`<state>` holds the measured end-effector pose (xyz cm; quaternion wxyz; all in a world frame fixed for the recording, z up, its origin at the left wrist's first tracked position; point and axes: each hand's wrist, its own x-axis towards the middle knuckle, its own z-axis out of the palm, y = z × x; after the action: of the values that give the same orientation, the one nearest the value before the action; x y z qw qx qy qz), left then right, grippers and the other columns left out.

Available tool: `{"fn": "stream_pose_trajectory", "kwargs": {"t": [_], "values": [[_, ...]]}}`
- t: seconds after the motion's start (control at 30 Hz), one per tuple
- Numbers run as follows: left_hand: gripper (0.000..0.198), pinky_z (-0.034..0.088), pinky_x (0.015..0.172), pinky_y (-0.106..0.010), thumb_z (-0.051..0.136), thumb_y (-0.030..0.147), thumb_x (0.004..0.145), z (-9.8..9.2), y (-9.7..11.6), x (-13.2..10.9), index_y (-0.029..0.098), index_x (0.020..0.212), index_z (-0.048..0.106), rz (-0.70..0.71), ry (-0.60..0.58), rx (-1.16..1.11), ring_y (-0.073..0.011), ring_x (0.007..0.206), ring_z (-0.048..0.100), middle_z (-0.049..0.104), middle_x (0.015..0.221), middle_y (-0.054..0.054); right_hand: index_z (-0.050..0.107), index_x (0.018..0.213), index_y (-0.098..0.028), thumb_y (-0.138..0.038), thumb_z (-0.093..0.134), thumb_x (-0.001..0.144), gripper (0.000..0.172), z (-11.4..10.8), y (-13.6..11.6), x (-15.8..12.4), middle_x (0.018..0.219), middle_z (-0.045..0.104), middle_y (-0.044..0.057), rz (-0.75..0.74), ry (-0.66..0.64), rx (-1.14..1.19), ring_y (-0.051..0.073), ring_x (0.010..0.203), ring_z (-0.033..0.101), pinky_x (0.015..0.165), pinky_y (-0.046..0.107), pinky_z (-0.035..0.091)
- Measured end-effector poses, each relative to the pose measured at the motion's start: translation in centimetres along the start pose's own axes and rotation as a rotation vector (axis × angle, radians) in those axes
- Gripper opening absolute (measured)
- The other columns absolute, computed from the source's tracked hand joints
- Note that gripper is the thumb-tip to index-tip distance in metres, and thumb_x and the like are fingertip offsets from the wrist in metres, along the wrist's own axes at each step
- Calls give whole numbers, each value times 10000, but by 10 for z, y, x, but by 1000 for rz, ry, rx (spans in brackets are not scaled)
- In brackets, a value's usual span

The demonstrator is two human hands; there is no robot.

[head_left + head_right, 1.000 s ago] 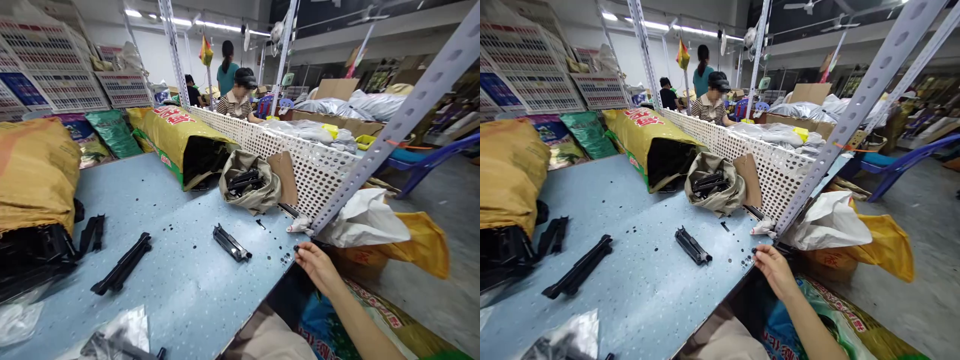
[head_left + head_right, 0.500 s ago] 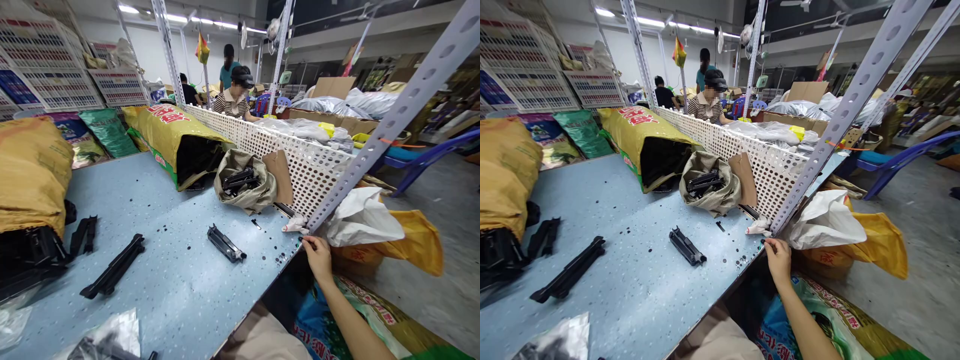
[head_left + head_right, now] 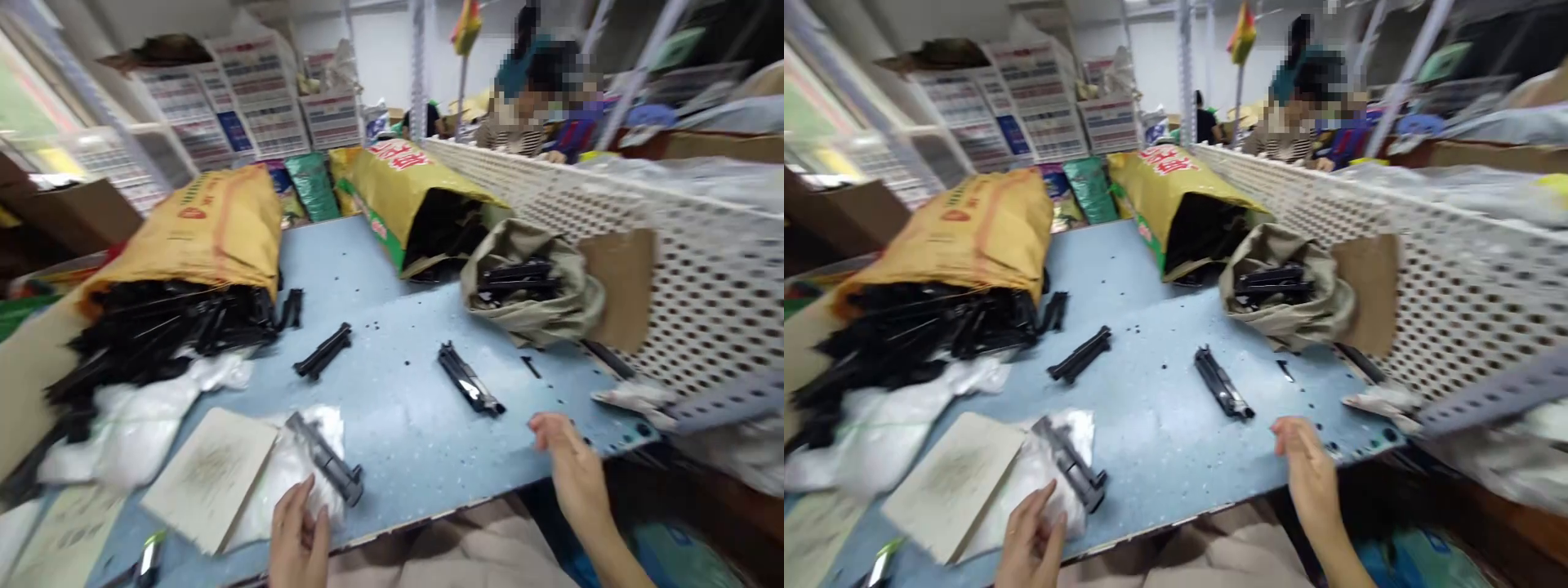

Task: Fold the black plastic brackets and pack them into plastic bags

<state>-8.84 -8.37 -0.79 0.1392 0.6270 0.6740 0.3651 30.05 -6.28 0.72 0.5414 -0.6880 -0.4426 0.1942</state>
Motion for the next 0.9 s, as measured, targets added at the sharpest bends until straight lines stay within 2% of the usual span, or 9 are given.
{"fn": "stream_pose_trajectory", "kwargs": {"t": [0.1,0.17,0.27,0.33,0.47,0.57,0.73,0.8,0.9], "values": [[350,547,760,-385,493,357,894,-5,10,4,176,1158,634,27,83,68,-245,911,627,625,1109,-139,603,825,-205,-442,416,930,319,73,-55,-31,950,599,67,-119,-590,42,210,916,566,831,314,439],[288,511,869,-435,497,311,898,-7,15,10,190,1102,661,75,133,105,-274,1023,593,660,1035,-121,600,1055,-216,-419,458,914,285,116,-88,-56,1073,598,85,-228,-846,8,227,1019,552,880,336,442],[217,519,854,-410,493,253,901,-12,11,21,179,1005,669,104,200,91,-244,951,616,659,948,-105,455,1333,-196,-357,633,780,602,163,-114,-79,1227,548,137,-312,-974,-194,302,1135,499,928,417,428],[225,532,826,-369,447,191,908,-18,4,29,177,936,670,112,226,107,-217,920,633,640,964,-105,443,1352,-162,-288,640,745,650,179,-115,-79,1209,559,159,-293,-984,-298,331,1148,490,936,440,414],[345,519,873,-377,382,82,873,-31,-7,45,185,1048,661,169,157,236,-222,1017,618,620,1119,-120,634,1026,-167,-307,506,849,260,184,-104,-55,946,636,93,-132,-1101,-148,267,947,573,854,392,442],[259,503,889,-413,486,154,859,-35,-2,56,174,1064,642,150,170,205,-249,1028,592,633,1066,-117,643,830,-165,-382,507,869,258,178,-100,-44,757,597,27,185,-1221,182,184,743,562,681,298,474],[183,522,672,-310,439,157,857,-36,10,64,173,877,621,-1,144,36,-165,693,591,579,838,-52,686,832,-121,-403,644,822,285,170,-100,-51,796,663,61,734,-1149,673,134,718,588,582,192,476],[312,526,682,-305,385,94,830,-37,12,64,168,1004,633,-13,18,48,-152,700,609,589,964,-80,702,853,-95,-368,680,805,278,169,-97,-54,801,696,99,923,-1079,783,134,707,626,541,164,479],[556,533,779,-328,345,38,800,-35,15,60,178,1312,509,-6,-114,93,-195,945,649,502,1315,-150,713,877,-59,-304,707,782,263,167,-94,-57,776,709,112,1186,-1069,907,123,667,657,518,131,494]]}}
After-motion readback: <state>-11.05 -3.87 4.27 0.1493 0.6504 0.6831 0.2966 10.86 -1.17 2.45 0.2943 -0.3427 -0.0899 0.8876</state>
